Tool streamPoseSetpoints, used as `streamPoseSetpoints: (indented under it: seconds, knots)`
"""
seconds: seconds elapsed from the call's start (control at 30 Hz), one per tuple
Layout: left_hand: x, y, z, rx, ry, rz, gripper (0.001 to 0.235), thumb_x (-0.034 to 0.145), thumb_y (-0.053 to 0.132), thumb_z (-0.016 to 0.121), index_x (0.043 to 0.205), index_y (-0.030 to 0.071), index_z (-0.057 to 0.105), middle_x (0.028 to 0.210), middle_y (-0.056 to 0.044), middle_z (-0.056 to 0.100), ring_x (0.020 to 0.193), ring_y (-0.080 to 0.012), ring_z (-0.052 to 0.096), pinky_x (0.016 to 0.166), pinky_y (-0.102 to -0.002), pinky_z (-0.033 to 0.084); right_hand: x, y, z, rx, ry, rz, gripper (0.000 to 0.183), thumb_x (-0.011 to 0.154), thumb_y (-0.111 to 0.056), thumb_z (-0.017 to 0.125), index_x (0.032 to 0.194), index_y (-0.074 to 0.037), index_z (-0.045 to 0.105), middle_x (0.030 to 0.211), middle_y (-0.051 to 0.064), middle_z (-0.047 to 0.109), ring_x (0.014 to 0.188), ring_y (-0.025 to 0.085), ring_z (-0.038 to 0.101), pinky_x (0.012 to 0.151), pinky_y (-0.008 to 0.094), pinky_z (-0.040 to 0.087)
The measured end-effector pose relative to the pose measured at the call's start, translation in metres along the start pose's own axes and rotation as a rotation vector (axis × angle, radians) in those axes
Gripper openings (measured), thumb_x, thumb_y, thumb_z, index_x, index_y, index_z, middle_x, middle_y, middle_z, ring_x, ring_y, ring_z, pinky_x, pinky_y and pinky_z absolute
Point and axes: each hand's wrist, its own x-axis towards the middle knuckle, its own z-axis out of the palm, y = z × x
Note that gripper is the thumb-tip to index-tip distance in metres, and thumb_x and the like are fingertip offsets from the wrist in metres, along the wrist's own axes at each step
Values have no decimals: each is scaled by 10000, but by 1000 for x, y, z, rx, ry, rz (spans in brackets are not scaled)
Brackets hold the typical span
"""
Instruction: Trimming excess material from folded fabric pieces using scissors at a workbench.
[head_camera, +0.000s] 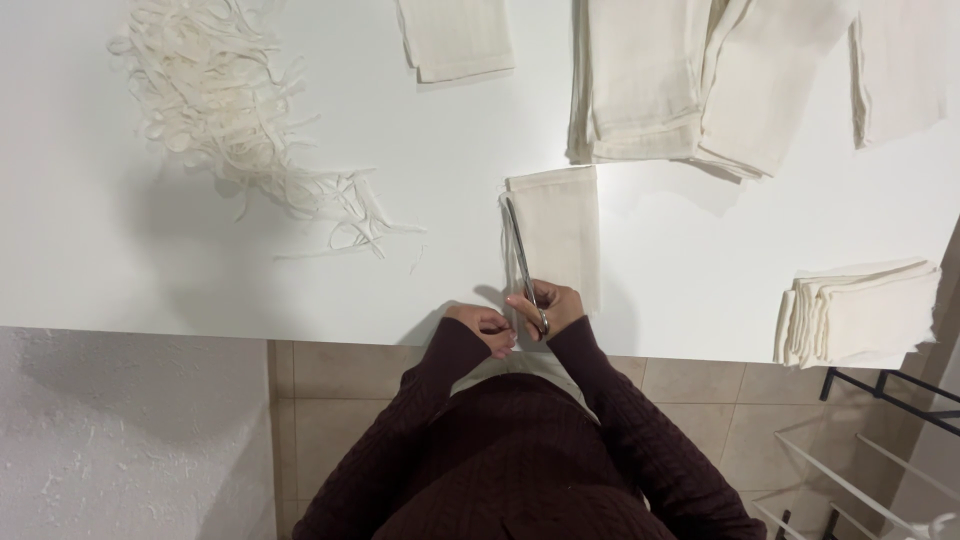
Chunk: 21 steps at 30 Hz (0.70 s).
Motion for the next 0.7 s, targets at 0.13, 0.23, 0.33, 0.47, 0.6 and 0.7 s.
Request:
streamPoseSetpoints:
  seconds: [0.13,0.23,0.33,0.47,0.6,0.7]
  knots:
    - [1,-3,-2,-46,-23,0,473,788,235,854,1119,-67,700,1180,-303,689,865,-269,747,794,-336,659,9,-16,0,-6,-10,-19,368,889,-279,814,686,-48,613,392,121,555,309,168,510,392,252,427]
    - [7,-10,-6,-79,-56,30,383,809,192,846,1079,-49,721,1074,-275,726,831,-269,755,760,-341,671,16,-20,-2,27,-15,-11,345,882,-272,823,725,-31,632,420,116,552,322,178,525,388,262,442]
    - [4,-10,-7,-110,-74,36,352,820,178,835,1068,-44,723,1036,-256,737,827,-253,753,758,-322,670,17,-15,-4,-20,-8,-11,351,884,-248,817,706,-23,615,397,112,535,305,170,498,373,247,412]
    - [-32,27,-25,-181,44,131,317,842,106,780,1092,-73,703,1033,-298,730,848,-305,753,779,-391,669,24,-3,-12,-59,-11,-32,326,874,-225,824,717,-14,631,411,118,550,308,172,520,364,249,416]
    - [-88,78,-70,-208,332,329,237,849,83,803,1055,-15,740,926,-257,768,803,-338,776,743,-446,673,-9,-44,-30,-34,96,-107,295,818,-179,860,770,18,645,480,132,582,335,172,543,353,254,436]
    - [-105,94,-103,-253,542,554,162,954,49,680,1099,-18,657,952,-249,735,826,-344,748,756,-433,657,-28,-52,-59,-36,276,-108,280,865,-160,828,808,43,643,542,138,585,349,180,544,359,263,445]
